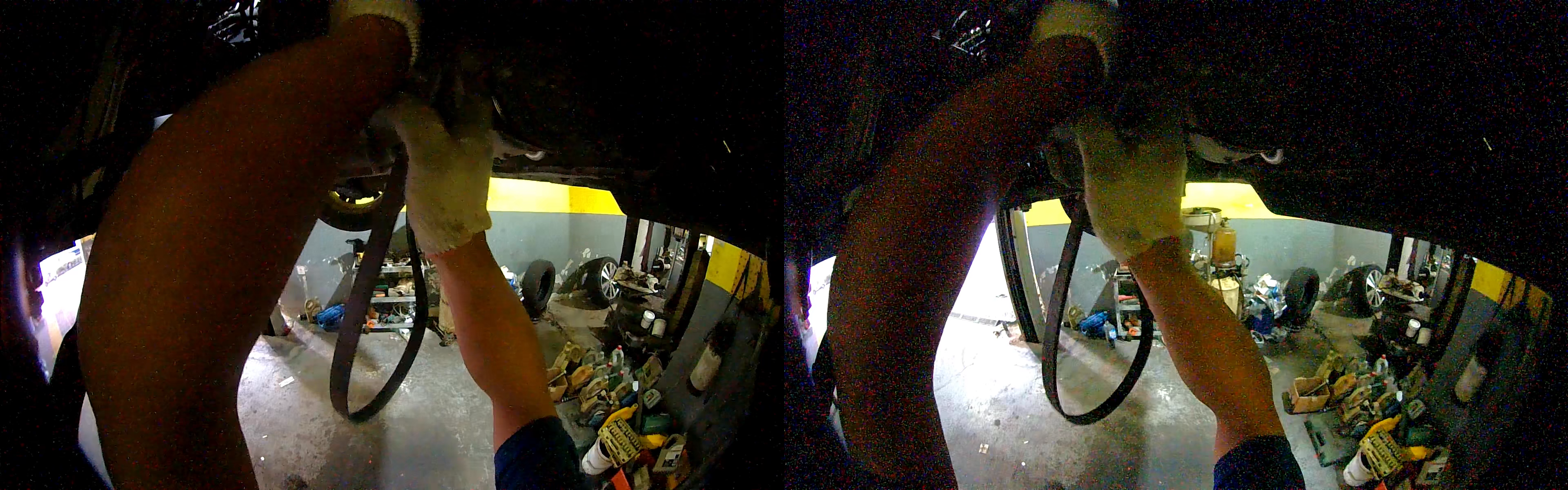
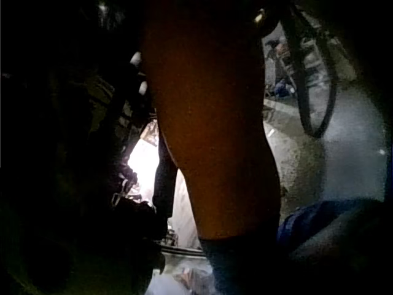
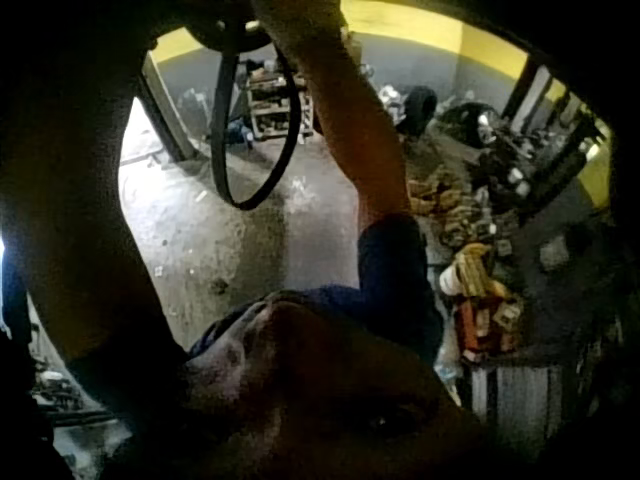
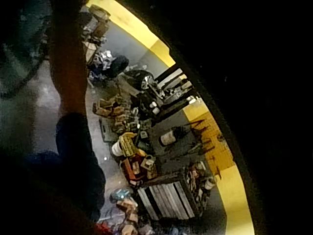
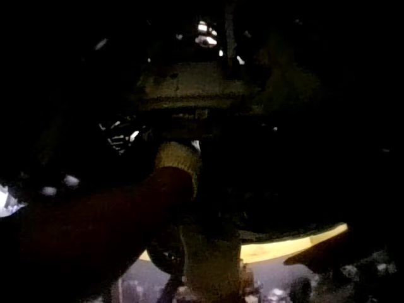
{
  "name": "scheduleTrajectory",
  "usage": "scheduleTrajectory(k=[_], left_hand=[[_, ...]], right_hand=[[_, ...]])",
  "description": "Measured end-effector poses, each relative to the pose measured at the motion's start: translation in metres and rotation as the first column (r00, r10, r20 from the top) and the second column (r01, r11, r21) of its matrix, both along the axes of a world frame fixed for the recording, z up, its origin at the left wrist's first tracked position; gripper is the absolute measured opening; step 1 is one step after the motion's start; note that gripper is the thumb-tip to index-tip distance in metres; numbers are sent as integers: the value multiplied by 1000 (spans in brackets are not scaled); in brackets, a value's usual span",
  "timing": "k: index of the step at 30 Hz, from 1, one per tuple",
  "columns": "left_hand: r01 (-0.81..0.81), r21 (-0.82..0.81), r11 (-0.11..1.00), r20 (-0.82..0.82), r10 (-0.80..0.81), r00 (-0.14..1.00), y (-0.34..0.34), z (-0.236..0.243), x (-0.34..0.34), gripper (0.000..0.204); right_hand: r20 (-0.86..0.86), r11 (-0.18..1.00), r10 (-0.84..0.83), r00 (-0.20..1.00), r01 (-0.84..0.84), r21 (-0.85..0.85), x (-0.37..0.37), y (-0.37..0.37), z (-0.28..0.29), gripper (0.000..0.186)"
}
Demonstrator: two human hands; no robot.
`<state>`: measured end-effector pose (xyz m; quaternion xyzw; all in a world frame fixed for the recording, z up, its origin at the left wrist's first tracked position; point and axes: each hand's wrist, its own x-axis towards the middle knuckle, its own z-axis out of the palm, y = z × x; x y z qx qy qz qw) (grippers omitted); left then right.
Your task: The person removes a black rubber belt from pulleys on a vehicle engine and installs a different belt by hand, then uses a long wrench to tighten components under the engine.
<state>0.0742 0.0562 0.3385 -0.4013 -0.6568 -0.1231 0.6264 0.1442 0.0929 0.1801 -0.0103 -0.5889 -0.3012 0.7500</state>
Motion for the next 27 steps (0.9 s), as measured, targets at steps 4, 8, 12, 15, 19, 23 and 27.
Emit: scheduleTrajectory(k=[4, 8, 12, 15, 19, 23, 27], left_hand=[[-40, -7, 999, 54, 40, 998, 42, 25, -7, 24], [-9, -10, 1000, 127, 10, 992, 58, 36, 1, 24], [8, -5, 1000, 207, -7, 978, 66, 41, -1, 20], [11, -16, 1000, 217, -7, 976, 67, 43, 2, 20], [19, -28, 999, 216, -12, 976, 64, 46, 6, 20], [15, -36, 999, 211, -7, 977, 59, 49, 8, 20], [12, -45, 999, 211, -2, 977, 57, 50, 5, 20]], right_hand=[[-8, 634, 744, 668, -709, -309, 4, -15, -8, 30], [53, 767, 606, 794, -566, -302, 19, -14, -13, 39], [-48, 481, 827, 560, -748, -457, 16, -30, -21, 51], [-61, 447, 845, 531, -764, -464, 15, -31, -24, 53], [-32, 574, 766, 642, -706, -414, 5, -16, -24, 49], [-20, 849, 508, 861, -504, -156, -11, 11, -3, 48], [-149, 940, 294, 944, -314, -132, -19, 6, -9, 42]])
